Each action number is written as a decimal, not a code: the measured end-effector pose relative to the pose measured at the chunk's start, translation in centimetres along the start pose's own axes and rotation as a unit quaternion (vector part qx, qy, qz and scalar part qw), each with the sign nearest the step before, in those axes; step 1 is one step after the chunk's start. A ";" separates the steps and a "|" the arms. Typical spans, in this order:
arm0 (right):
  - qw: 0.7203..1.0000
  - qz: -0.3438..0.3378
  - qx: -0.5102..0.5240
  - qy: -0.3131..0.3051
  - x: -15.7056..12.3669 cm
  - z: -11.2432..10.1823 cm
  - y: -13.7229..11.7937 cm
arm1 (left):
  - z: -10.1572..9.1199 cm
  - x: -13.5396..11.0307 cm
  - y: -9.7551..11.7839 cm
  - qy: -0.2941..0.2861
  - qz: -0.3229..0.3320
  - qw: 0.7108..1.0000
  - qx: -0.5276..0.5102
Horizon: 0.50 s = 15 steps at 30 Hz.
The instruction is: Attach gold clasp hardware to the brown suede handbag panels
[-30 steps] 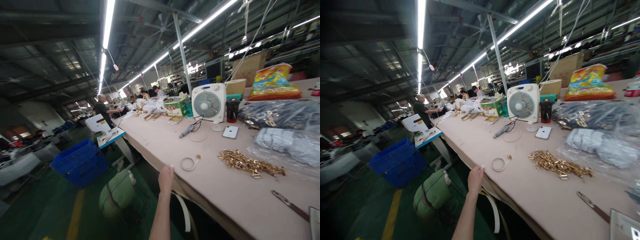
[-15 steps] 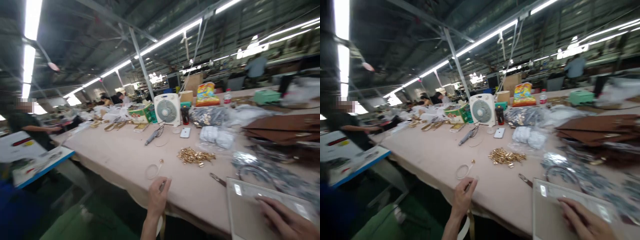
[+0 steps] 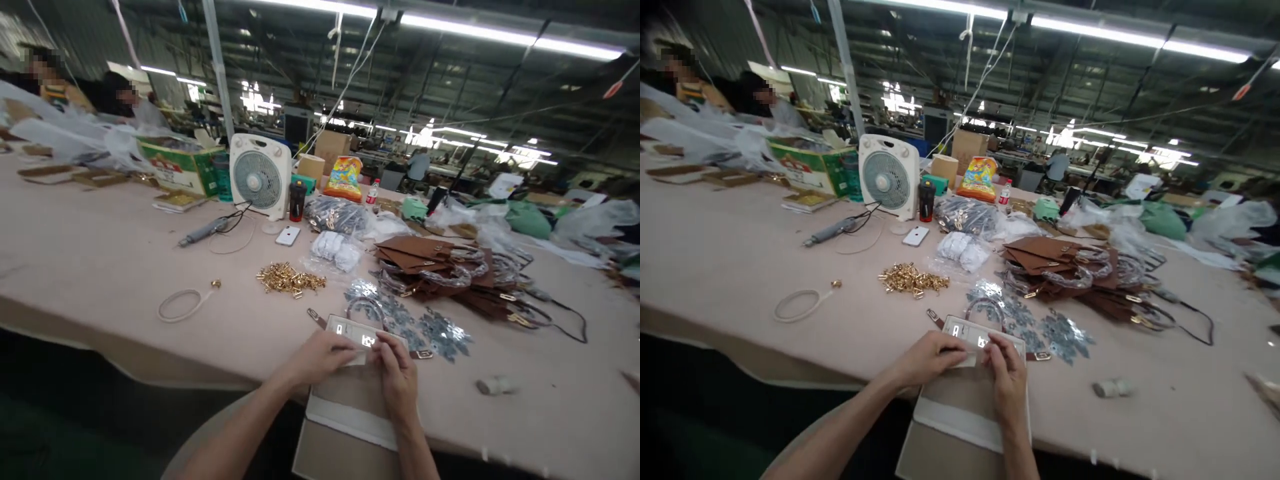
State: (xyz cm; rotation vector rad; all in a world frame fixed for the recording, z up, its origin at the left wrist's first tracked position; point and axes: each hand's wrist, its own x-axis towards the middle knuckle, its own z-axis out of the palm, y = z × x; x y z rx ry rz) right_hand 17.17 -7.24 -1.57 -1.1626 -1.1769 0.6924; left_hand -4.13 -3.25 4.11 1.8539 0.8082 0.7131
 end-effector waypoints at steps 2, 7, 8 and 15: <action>1.000 -0.013 -0.016 -0.005 0.0 -0.4 0.0 | 0.9 0.4 -0.8 -0.014 0.011 1.000 0.018; 0.987 -0.082 -0.122 -0.072 0.0 -0.7 -0.8 | 2.0 0.2 -2.2 0.015 0.008 0.999 0.047; 0.981 -0.098 -0.141 -0.086 0.1 -0.8 -0.9 | 2.1 0.1 -2.3 0.020 0.010 0.999 0.048; 0.946 -0.171 -0.205 -0.185 0.2 -0.8 -1.1 | 2.4 -0.1 -2.4 0.030 0.031 0.998 0.037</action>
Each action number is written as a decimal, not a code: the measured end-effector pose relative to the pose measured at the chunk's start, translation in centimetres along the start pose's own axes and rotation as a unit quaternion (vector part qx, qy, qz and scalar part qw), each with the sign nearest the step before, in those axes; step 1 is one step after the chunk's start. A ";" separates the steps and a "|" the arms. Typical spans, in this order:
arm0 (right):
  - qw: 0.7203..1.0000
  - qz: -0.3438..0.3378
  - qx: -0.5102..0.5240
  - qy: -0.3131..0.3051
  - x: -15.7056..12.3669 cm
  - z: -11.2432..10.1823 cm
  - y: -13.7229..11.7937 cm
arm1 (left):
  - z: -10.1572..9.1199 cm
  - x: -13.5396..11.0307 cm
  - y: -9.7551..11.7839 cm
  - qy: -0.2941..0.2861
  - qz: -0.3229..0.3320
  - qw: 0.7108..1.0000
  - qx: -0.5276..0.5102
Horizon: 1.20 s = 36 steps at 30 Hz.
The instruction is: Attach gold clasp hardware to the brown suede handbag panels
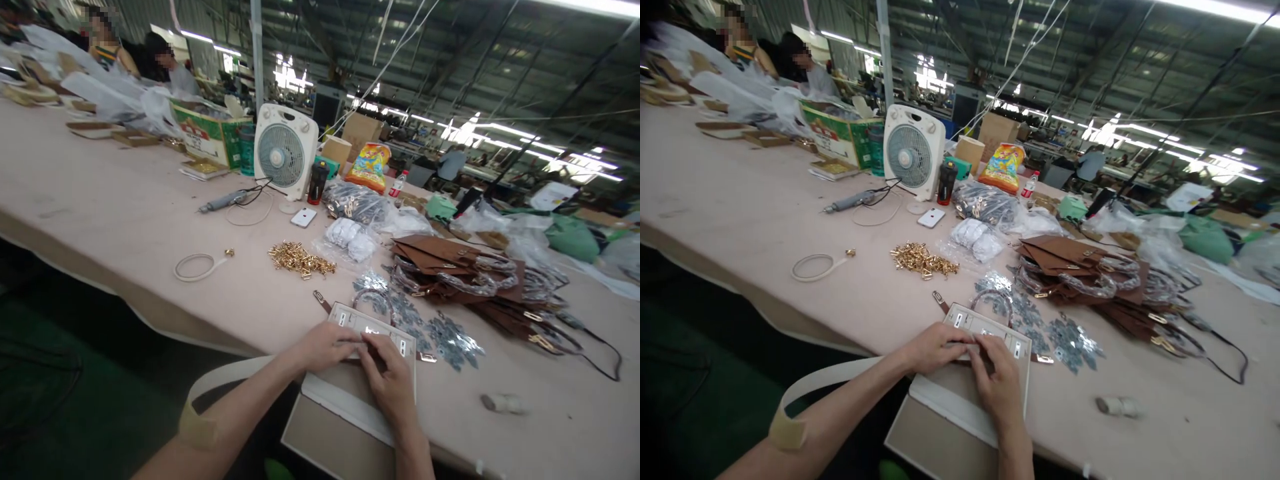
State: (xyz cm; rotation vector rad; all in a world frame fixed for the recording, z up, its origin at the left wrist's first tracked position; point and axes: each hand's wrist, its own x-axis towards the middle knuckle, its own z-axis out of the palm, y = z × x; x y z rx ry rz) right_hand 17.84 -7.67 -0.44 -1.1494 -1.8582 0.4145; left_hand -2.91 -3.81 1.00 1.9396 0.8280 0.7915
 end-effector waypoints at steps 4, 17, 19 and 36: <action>1.000 -0.006 -0.021 -0.022 -0.3 0.3 0.2 | 0.2 0.0 -0.1 0.022 -0.026 0.999 0.019; 0.999 0.005 0.024 -0.028 -0.2 -0.2 0.1 | 0.3 0.0 0.0 0.029 -0.037 0.998 0.032; 0.999 0.000 0.032 -0.027 -0.2 -0.2 0.0 | 0.4 0.2 -0.1 0.026 -0.023 0.999 0.035; 0.999 -0.004 0.001 -0.035 -0.6 0.1 0.5 | 0.5 0.2 -0.3 0.032 -0.013 0.999 0.025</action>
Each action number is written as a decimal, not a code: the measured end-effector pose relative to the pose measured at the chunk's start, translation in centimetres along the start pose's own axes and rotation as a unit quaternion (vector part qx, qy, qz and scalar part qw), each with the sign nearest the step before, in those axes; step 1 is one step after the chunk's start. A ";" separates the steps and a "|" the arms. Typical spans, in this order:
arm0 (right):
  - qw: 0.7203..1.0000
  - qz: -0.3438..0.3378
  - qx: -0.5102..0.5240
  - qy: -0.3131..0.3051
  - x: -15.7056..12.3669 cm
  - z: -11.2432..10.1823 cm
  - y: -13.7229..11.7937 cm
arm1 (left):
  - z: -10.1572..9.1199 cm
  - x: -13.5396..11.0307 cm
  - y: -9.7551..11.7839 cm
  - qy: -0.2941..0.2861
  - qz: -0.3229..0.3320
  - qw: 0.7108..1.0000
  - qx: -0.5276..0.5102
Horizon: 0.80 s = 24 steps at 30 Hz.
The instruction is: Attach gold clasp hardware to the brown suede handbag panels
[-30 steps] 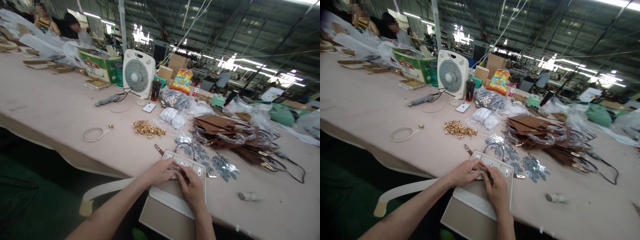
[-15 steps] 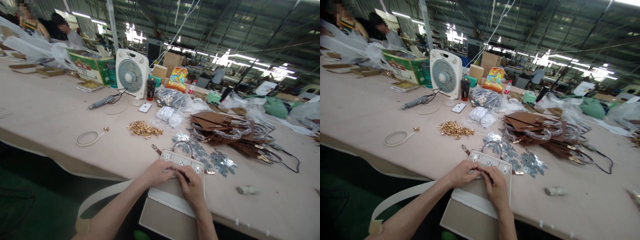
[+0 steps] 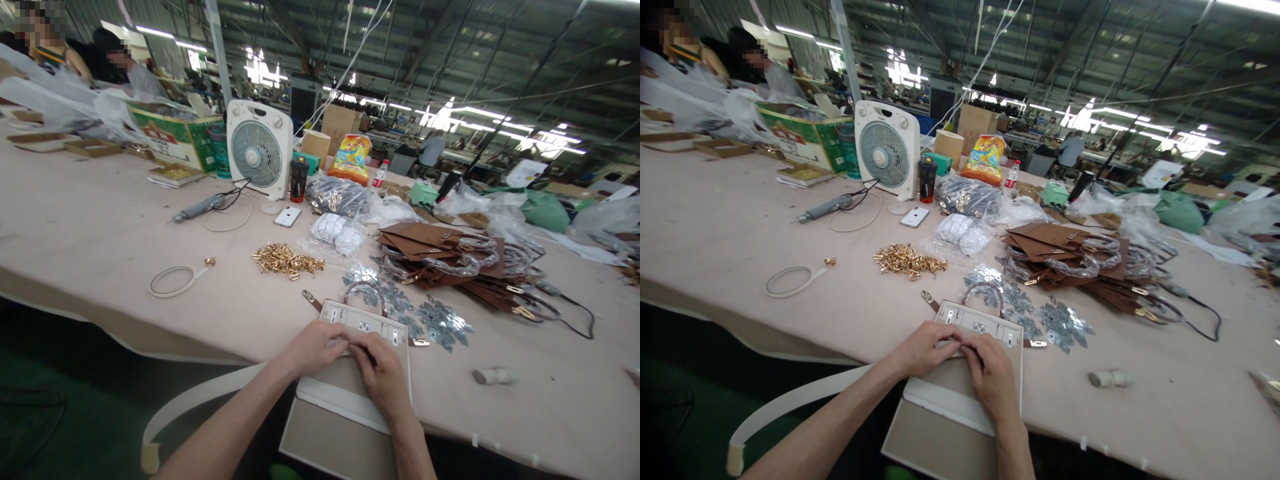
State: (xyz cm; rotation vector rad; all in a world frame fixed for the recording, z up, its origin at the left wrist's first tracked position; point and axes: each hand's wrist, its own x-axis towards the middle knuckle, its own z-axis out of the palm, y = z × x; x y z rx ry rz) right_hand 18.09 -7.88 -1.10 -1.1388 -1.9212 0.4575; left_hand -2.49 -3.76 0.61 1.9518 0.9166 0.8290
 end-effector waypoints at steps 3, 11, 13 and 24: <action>1.000 0.009 -0.011 0.002 0.1 0.0 -0.3 | 0.0 0.1 0.1 -0.010 0.005 1.000 -0.005; 0.999 -0.002 -0.037 -0.012 0.2 0.1 -0.2 | -0.1 0.2 0.1 -0.016 -0.025 1.000 0.011; 0.999 -0.003 -0.039 -0.011 0.2 0.2 -0.1 | -0.1 0.4 0.2 -0.019 -0.042 0.999 -0.015; 0.980 0.028 0.116 0.157 -1.4 -1.5 0.4 | 0.2 0.8 0.4 0.042 -0.090 0.993 -0.059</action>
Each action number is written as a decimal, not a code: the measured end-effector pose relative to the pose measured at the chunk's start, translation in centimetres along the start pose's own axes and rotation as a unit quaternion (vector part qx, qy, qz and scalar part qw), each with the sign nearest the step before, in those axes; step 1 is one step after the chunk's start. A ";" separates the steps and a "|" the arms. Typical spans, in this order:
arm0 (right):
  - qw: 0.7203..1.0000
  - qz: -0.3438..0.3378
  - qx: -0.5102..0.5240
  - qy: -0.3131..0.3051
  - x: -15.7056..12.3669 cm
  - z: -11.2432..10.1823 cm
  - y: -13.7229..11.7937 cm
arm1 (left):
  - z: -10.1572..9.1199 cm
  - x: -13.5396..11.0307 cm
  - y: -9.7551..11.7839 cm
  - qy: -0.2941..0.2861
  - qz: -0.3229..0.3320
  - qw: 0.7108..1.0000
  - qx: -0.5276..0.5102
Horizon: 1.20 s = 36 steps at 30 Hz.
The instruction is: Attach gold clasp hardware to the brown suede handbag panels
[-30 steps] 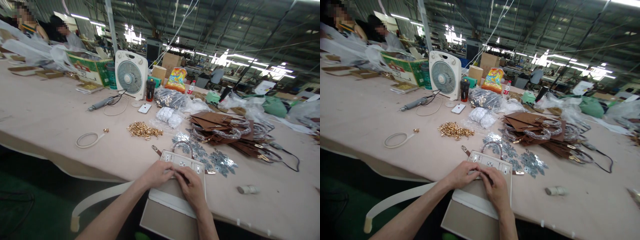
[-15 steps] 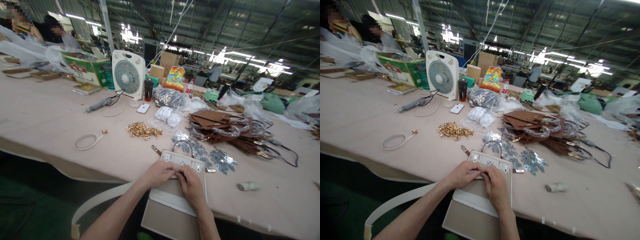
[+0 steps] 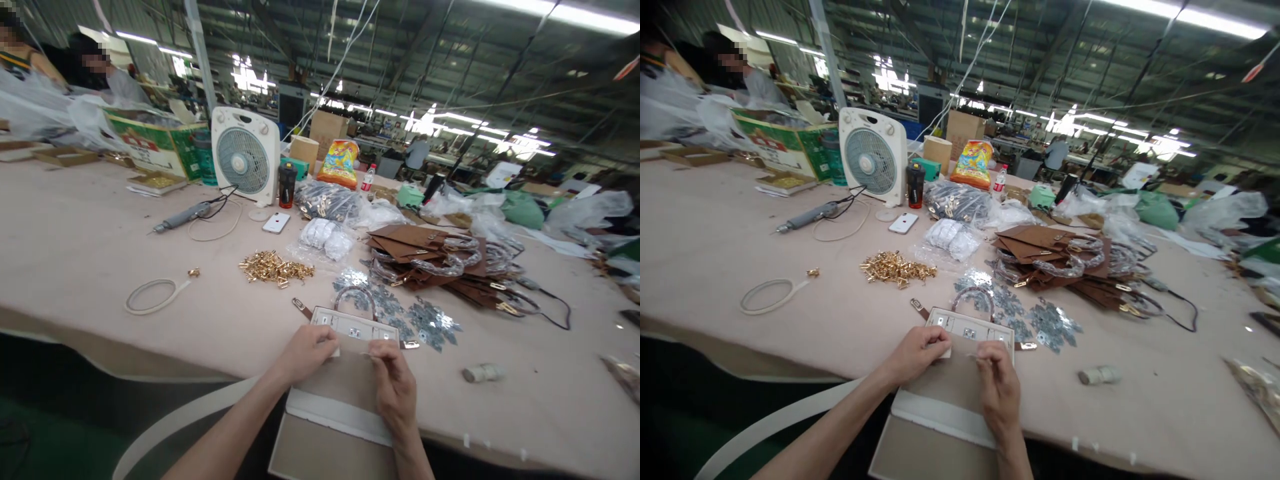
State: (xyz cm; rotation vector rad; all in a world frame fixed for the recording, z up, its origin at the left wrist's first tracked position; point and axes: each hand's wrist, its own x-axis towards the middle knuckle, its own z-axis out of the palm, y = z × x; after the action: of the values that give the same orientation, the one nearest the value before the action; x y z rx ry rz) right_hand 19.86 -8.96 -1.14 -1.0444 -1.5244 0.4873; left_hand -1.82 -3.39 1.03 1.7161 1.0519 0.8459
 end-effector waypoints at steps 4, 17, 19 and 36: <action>0.986 0.080 -0.024 0.148 1.4 -4.3 2.0 | 0.0 -0.4 0.1 -0.019 0.042 0.998 0.034; 0.970 0.166 -0.068 -0.164 5.8 -7.4 2.8 | 0.6 -0.4 -0.5 -0.049 0.070 0.992 0.094; 0.967 0.169 -0.066 -0.177 6.2 -7.5 3.0 | 0.6 -0.4 -0.5 -0.047 0.070 0.992 0.097; 0.970 0.137 -0.101 -0.172 5.4 -7.1 4.8 | 0.5 -0.5 -0.4 -0.030 0.071 0.993 0.093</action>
State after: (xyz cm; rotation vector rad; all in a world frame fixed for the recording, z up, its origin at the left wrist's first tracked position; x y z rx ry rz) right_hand 28.48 -3.78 -0.06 -1.3942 -1.7694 0.7488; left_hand -1.71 -3.91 0.45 1.9807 1.0039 0.7995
